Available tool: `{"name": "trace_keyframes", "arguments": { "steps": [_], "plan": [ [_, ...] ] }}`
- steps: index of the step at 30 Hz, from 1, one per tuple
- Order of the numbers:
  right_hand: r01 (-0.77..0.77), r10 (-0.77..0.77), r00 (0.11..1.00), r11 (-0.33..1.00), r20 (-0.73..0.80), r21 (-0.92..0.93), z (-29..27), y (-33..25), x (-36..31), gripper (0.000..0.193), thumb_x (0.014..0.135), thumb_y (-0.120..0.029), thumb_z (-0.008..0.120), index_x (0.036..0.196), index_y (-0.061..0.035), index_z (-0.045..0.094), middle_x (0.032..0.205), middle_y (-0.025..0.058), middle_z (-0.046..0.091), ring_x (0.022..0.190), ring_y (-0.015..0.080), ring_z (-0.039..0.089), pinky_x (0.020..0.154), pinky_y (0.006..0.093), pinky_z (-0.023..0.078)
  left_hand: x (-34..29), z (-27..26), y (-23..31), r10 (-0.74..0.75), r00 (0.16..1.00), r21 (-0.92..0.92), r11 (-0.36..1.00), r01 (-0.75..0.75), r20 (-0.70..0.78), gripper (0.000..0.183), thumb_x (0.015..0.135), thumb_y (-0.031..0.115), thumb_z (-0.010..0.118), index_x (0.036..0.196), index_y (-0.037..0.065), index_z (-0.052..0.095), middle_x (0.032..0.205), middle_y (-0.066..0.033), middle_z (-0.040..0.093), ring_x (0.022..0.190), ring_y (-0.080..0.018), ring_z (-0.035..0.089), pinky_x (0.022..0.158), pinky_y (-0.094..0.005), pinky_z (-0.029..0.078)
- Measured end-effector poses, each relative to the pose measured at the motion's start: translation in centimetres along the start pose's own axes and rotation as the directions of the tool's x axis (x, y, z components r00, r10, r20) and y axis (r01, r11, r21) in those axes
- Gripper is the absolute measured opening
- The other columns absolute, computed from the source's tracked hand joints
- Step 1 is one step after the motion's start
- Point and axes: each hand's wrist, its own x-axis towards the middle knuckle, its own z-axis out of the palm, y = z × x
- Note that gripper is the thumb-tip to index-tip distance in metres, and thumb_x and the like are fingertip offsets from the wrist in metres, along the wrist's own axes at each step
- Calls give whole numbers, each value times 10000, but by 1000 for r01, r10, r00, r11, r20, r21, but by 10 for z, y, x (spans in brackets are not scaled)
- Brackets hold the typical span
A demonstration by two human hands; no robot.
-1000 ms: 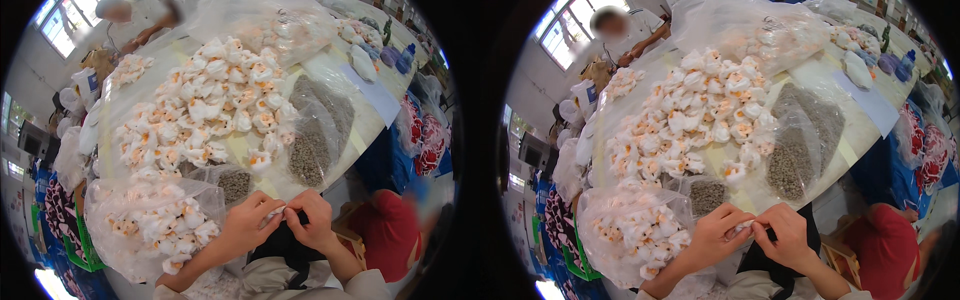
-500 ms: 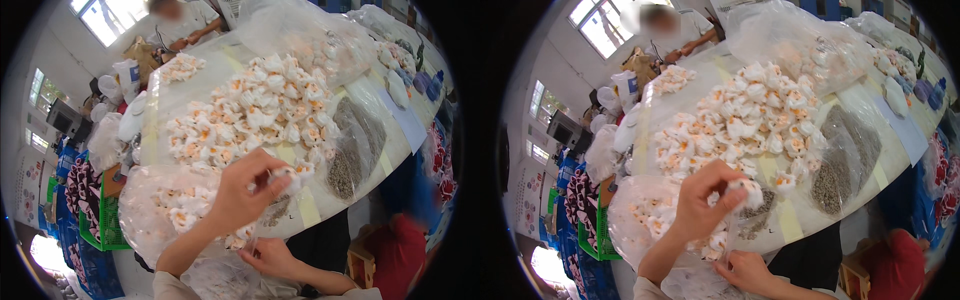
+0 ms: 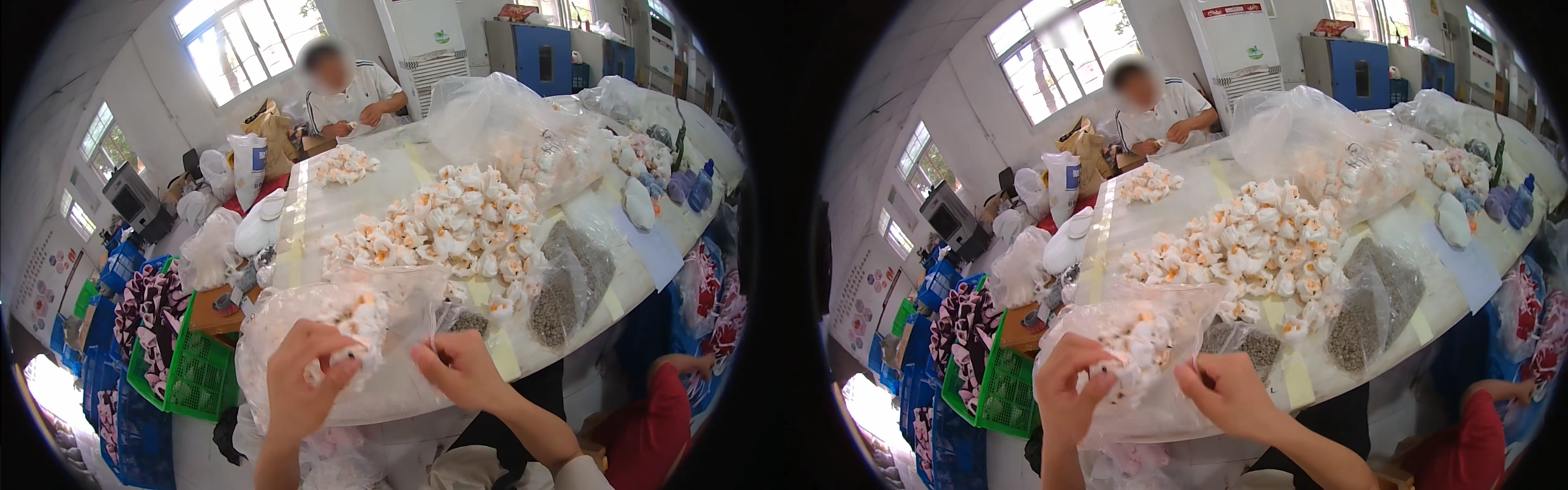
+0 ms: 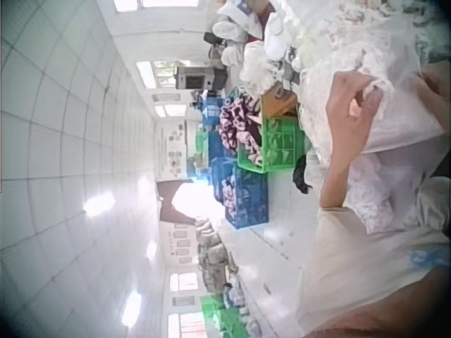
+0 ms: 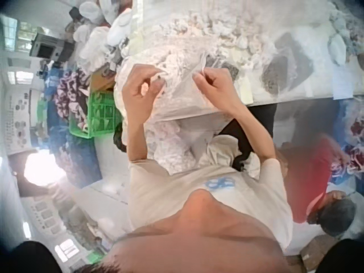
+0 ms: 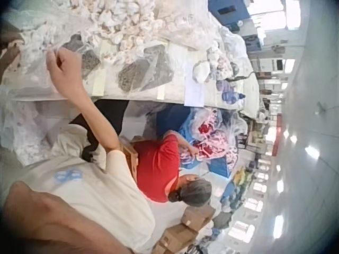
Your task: The person repeatedly picks up small white plush toys, opens them, and inserts small gray pellets from a nearby bag. The person then closes each toy and places it back on the table. The process is repeated continuously throughout the clip.
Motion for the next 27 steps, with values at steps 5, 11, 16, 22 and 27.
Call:
{"name": "trace_keyframes", "arguments": {
  "steps": [5, 11, 16, 22, 27],
  "plan": [
    [-129, 125, 986, 991, -113, -29, -18, 55, -9, 386, 1016, -235, 643, 725, 16, 600, 552, 45, 510, 527, 97, 430, 501, 328, 373, -64, 75, 29, 38, 999, -124, 991, -40, -18, 207, 868, 102, 809, 1065, 78, 751, 1103, -93, 718, 676, -109, 601, 611, -253, 501],
    [-326, 326, 945, 945, -32, 13, -58, 76, -72, 365, 1036, -287, 642, 830, 10, 690, 613, 49, 611, 555, 76, 496, 521, 292, 399, -115, 190, -4, -201, 930, -309, 903, 298, 307, 174, 922, 120, 766, 1059, 27, 709, 874, -102, 719, 639, -148, 627, 592, -281, 508],
    [-226, 126, 919, 944, -373, -239, -101, 70, -142, 158, 892, -145, 790, 965, -12, 748, 784, 74, 698, 631, 119, 649, 563, 279, 505, -102, 230, -17, -121, 895, -287, 921, 262, 430, 161, 894, 70, 756, 1037, 22, 700, 950, -121, 725, 691, -222, 689, 609, -316, 540],
    [-140, -26, 948, 860, -317, -491, -114, 93, -156, 186, 878, -123, 808, 995, -24, 703, 861, 83, 676, 766, 259, 678, 653, 350, 553, -82, 274, -33, 44, 863, -292, 949, 122, 503, 163, 858, 9, 744, 1014, 6, 696, 986, -134, 727, 720, -281, 713, 625, -337, 571],
    [-176, -3, 934, 866, -356, -468, -126, 110, -147, 131, 897, -107, 784, 939, -39, 681, 814, 92, 648, 712, 279, 649, 607, 371, 513, -67, 287, -37, -46, 817, -298, 918, 262, 575, 136, 881, 18, 754, 1014, 8, 726, 967, -114, 746, 664, -178, 681, 583, -278, 538]
  ]
}}
